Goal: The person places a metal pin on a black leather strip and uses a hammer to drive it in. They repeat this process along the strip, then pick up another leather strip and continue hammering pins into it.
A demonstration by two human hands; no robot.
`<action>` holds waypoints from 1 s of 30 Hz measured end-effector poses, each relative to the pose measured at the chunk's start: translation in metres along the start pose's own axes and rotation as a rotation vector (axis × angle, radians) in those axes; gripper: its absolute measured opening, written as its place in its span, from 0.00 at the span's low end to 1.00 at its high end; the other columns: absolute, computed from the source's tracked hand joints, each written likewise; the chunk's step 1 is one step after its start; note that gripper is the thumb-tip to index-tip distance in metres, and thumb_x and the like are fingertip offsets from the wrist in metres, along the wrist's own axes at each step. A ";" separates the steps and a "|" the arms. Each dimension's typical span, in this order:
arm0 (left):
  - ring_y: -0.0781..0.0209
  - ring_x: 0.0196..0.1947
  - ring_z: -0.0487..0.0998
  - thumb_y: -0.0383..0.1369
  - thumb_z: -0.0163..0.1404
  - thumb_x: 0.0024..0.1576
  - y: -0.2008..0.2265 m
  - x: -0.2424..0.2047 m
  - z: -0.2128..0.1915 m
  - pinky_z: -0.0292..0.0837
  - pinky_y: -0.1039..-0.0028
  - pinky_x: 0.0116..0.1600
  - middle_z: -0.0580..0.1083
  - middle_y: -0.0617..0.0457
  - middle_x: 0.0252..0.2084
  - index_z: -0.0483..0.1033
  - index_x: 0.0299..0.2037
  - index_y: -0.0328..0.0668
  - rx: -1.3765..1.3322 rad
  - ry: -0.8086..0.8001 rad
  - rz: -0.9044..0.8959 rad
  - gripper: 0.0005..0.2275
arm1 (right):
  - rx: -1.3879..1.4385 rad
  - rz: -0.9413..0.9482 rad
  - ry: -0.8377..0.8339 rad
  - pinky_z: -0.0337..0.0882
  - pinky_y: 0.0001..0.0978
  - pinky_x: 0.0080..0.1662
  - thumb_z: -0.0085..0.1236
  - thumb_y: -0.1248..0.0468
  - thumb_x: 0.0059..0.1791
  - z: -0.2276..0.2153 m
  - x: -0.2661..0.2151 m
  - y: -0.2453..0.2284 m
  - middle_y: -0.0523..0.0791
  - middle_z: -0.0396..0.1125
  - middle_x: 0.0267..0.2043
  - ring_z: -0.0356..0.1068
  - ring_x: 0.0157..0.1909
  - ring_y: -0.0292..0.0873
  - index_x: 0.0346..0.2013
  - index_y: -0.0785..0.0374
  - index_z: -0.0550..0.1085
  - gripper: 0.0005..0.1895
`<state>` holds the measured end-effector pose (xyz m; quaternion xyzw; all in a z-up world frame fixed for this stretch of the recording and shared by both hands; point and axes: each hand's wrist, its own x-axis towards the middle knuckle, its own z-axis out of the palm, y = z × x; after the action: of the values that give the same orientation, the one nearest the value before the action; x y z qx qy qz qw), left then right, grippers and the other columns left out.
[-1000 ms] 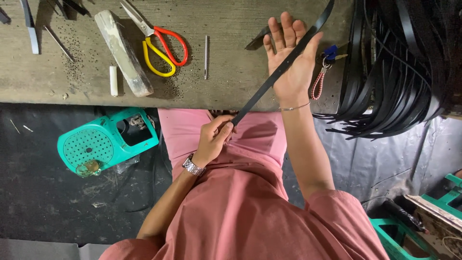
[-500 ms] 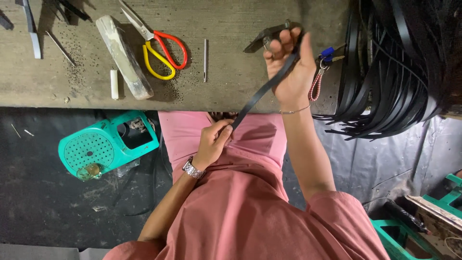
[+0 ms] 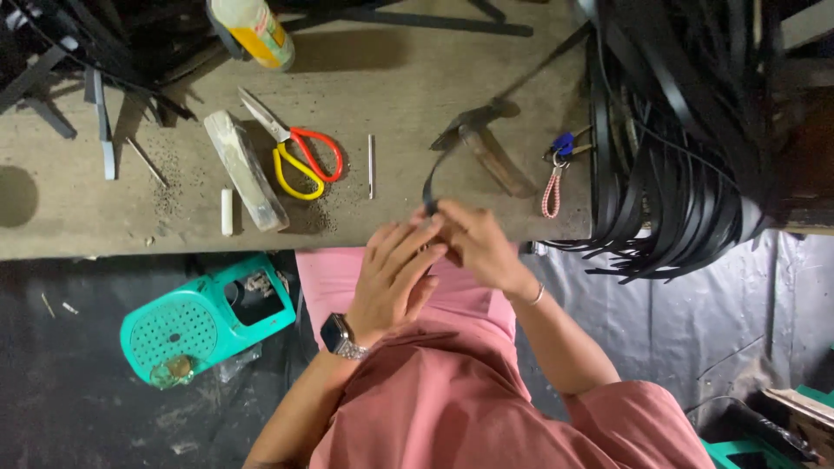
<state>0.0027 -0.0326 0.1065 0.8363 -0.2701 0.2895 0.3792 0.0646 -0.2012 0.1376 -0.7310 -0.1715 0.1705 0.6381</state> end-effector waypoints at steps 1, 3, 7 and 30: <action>0.44 0.62 0.73 0.39 0.42 0.69 -0.004 0.013 0.001 0.66 0.52 0.65 0.72 0.44 0.65 0.75 0.62 0.42 -0.004 0.004 0.009 0.16 | -0.006 -0.005 0.007 0.63 0.26 0.21 0.45 0.72 0.51 -0.003 -0.006 0.015 0.41 0.64 0.13 0.64 0.13 0.37 0.40 0.61 0.71 0.07; 0.46 0.60 0.76 0.44 0.38 0.70 -0.010 0.038 0.000 0.67 0.47 0.67 0.75 0.46 0.58 0.73 0.63 0.41 -0.061 -0.133 0.110 0.20 | -0.178 -0.069 -0.185 0.69 0.52 0.29 0.51 0.76 0.46 -0.008 -0.019 0.044 0.60 0.67 0.19 0.59 0.19 0.63 0.31 0.75 0.72 0.02; 0.51 0.35 0.79 0.53 0.47 0.63 -0.035 0.040 0.007 0.75 0.59 0.59 0.74 0.48 0.34 0.76 0.58 0.38 -0.111 -0.241 0.183 0.26 | -0.120 -0.107 -0.124 0.66 0.39 0.23 0.49 0.70 0.53 -0.022 -0.029 0.000 0.53 0.67 0.15 0.60 0.15 0.56 0.24 0.68 0.71 0.13; 0.42 0.16 0.80 0.44 0.42 0.70 -0.116 0.007 -0.207 0.66 0.66 0.22 0.69 0.43 0.11 0.76 0.16 0.24 0.617 0.401 0.289 0.32 | -0.754 -0.315 0.554 0.57 0.38 0.44 0.51 0.56 0.62 -0.183 -0.067 -0.017 0.50 0.64 0.27 0.58 0.32 0.45 0.33 0.76 0.75 0.24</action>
<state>0.0279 0.1951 0.1684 0.7913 -0.2057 0.5651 0.1105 0.0910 -0.3904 0.1803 -0.8941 -0.1536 -0.2026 0.3688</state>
